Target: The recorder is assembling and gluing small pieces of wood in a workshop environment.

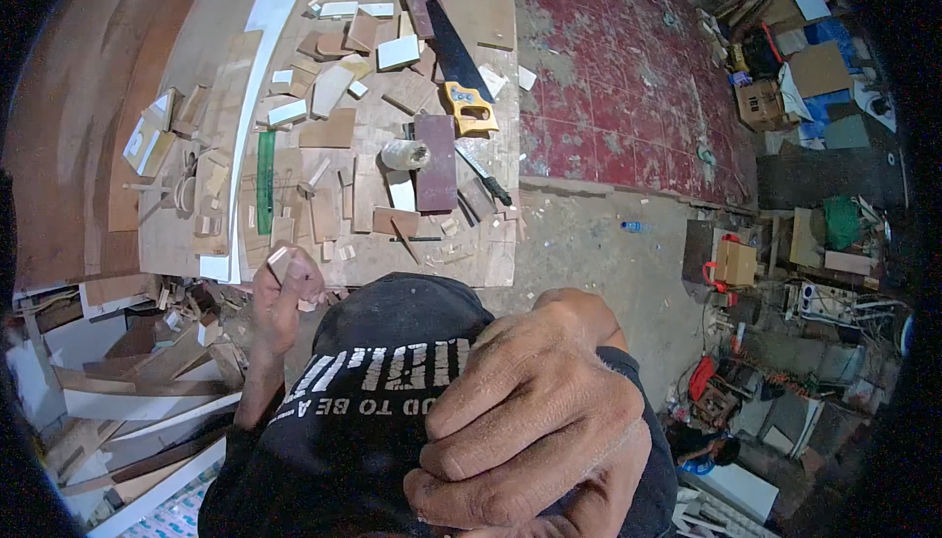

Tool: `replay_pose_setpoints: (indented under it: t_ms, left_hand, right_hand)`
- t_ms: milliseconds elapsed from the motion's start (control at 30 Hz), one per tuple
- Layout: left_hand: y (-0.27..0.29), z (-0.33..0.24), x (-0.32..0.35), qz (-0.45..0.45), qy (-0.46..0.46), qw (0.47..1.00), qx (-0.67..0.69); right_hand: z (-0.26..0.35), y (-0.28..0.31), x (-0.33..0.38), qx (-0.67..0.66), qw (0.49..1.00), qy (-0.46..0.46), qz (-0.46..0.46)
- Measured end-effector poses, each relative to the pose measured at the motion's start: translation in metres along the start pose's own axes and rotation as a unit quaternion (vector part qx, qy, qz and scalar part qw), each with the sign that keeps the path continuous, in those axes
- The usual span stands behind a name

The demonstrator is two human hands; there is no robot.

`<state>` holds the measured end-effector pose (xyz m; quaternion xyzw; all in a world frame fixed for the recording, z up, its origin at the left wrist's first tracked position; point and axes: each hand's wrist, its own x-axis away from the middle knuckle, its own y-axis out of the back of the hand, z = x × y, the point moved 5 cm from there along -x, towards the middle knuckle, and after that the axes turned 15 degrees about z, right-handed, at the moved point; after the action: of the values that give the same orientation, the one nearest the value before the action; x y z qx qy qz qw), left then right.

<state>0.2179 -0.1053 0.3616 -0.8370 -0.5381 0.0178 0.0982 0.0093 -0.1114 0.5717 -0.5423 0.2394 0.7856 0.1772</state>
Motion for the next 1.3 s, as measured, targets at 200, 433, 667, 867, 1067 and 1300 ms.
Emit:
replay_pose_setpoints:
  t_ms: [200,433,667,867,1067,1300]
  left_hand:
    - [0.005,0.005,0.001,-0.013,0.002,0.999,0.050]
    - [0.009,0.003,-0.012,-0.029,-0.002,0.999,0.045]
    - [0.017,0.002,-0.017,-0.039,0.004,0.999,0.018]
    - [0.045,0.029,-0.023,-0.060,-0.002,0.997,-0.044]
    - [0.180,0.121,-0.078,-0.133,0.290,0.824,-0.467]
    - [0.242,0.181,-0.102,-0.232,0.128,0.604,-0.751]
  right_hand:
    - [0.013,0.009,0.009,0.027,0.998,-0.050,0.011]
    - [0.005,0.023,-0.002,0.015,0.992,-0.125,0.027]
    - [0.003,0.036,-0.005,0.001,0.974,-0.213,0.083]
    - [-0.011,0.040,0.035,0.023,0.965,-0.249,-0.076]
    - [-0.084,0.044,0.192,-0.050,0.810,-0.433,-0.393]
    - [-0.127,0.026,0.233,-0.138,0.729,-0.463,-0.486]
